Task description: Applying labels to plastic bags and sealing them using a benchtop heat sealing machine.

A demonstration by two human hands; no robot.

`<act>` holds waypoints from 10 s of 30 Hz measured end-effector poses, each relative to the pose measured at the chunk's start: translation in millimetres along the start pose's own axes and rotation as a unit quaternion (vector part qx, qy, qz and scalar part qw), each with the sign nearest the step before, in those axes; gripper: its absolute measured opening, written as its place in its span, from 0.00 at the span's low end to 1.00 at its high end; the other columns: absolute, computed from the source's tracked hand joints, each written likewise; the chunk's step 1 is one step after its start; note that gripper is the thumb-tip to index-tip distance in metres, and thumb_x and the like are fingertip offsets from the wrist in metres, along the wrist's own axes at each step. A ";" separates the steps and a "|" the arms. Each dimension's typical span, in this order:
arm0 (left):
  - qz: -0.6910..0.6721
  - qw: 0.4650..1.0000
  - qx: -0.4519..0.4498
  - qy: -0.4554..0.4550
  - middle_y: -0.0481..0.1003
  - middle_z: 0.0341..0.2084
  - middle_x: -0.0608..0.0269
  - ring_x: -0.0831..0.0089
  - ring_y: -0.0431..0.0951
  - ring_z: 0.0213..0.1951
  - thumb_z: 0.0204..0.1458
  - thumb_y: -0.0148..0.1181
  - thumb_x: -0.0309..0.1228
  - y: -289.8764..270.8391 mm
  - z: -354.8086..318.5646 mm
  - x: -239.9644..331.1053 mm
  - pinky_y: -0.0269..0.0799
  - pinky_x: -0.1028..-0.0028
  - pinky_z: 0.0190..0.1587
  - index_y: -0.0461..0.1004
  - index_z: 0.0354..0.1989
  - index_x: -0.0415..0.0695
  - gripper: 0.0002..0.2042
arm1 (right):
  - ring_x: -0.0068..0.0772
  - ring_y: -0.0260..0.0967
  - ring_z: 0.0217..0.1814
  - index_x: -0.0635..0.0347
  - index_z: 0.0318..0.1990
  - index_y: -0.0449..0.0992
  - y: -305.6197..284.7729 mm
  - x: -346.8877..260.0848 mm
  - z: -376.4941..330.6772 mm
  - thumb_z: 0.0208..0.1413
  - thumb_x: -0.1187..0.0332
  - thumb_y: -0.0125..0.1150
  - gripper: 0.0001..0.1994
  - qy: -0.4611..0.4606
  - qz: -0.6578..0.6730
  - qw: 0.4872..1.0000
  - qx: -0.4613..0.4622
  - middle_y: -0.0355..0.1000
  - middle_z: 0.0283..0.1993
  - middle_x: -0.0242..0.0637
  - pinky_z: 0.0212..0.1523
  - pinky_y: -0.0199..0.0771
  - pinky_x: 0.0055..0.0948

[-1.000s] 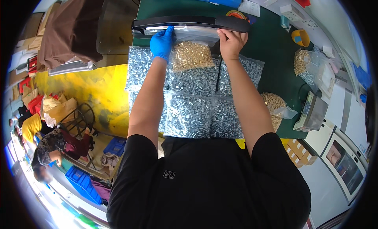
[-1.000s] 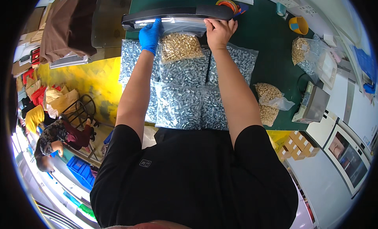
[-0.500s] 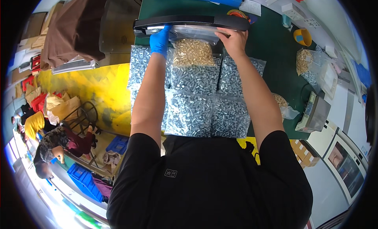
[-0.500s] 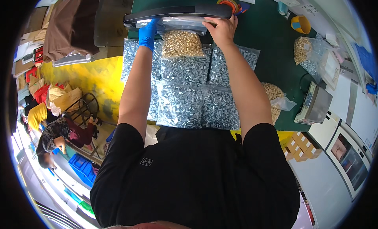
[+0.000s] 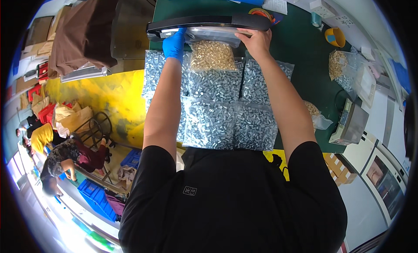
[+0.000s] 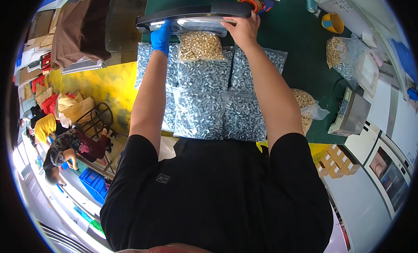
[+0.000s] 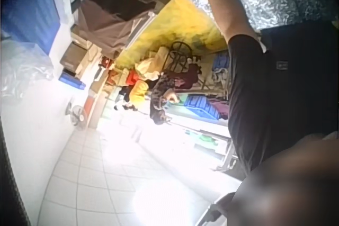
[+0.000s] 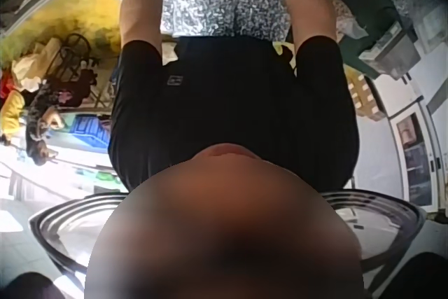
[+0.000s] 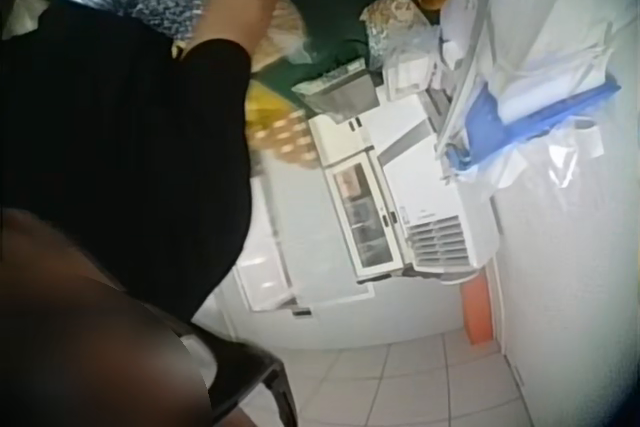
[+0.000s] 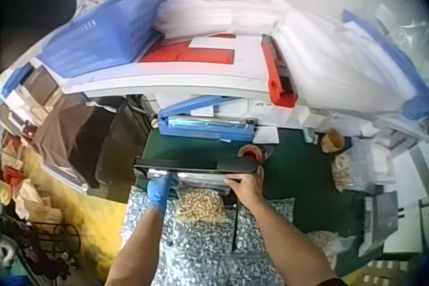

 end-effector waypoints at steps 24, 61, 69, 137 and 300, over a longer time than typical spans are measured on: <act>0.477 0.714 -0.179 0.480 0.80 0.32 0.46 0.45 0.79 0.34 0.63 0.49 0.50 49.5 -44.9 135.9 0.74 0.55 0.43 0.81 0.37 0.45 0.22 | 0.45 0.66 0.59 0.46 0.40 0.84 -10.2 -9.3 7.2 0.39 0.53 0.77 0.19 0.000 0.022 0.999 0.035 0.79 0.47 0.32 0.59 0.61 0.51; 0.506 0.770 -0.095 0.376 0.81 0.34 0.50 0.52 0.81 0.40 0.52 0.52 0.46 68.0 -43.4 127.0 0.78 0.55 0.43 0.83 0.33 0.48 0.17 | 0.22 0.68 0.39 0.61 0.40 0.77 -32.2 18.5 -77.0 0.51 0.82 0.52 0.11 0.162 0.283 0.935 0.139 0.71 0.38 0.32 0.40 0.67 0.22; 0.474 0.787 -0.089 0.386 0.81 0.29 0.48 0.52 0.82 0.34 0.51 0.52 0.46 64.0 -47.5 127.9 0.79 0.57 0.39 0.83 0.27 0.47 0.18 | 0.27 0.71 0.44 0.66 0.52 0.71 19.0 -7.2 -98.6 0.55 0.79 0.53 0.16 0.300 0.426 0.853 -0.025 0.71 0.49 0.40 0.46 0.74 0.26; 0.030 0.983 -0.054 0.174 0.79 0.35 0.55 0.63 0.77 0.39 0.56 0.56 0.24 -46.1 -167.7 -109.2 0.71 0.68 0.46 0.80 0.40 0.42 0.08 | 0.20 0.70 0.32 0.63 0.46 0.77 13.9 -41.8 -142.0 0.53 0.79 0.58 0.12 0.267 0.289 0.914 -0.098 0.74 0.38 0.32 0.35 0.71 0.22; -0.353 0.922 -0.129 0.090 0.79 0.36 0.64 0.75 0.77 0.38 0.62 0.57 0.27 7.4 -28.2 -19.8 0.71 0.74 0.46 0.75 0.38 0.43 0.03 | 0.22 0.71 0.34 0.67 0.42 0.76 13.0 -48.5 -36.6 0.66 0.71 0.56 0.07 0.226 0.515 0.827 0.017 0.79 0.41 0.42 0.38 0.70 0.22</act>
Point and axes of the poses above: each hand's wrist, its own z-axis towards the middle knuckle, its own y-axis out of the palm, x = y × z, the point moved 3 cm from there along z, towards the middle knuckle
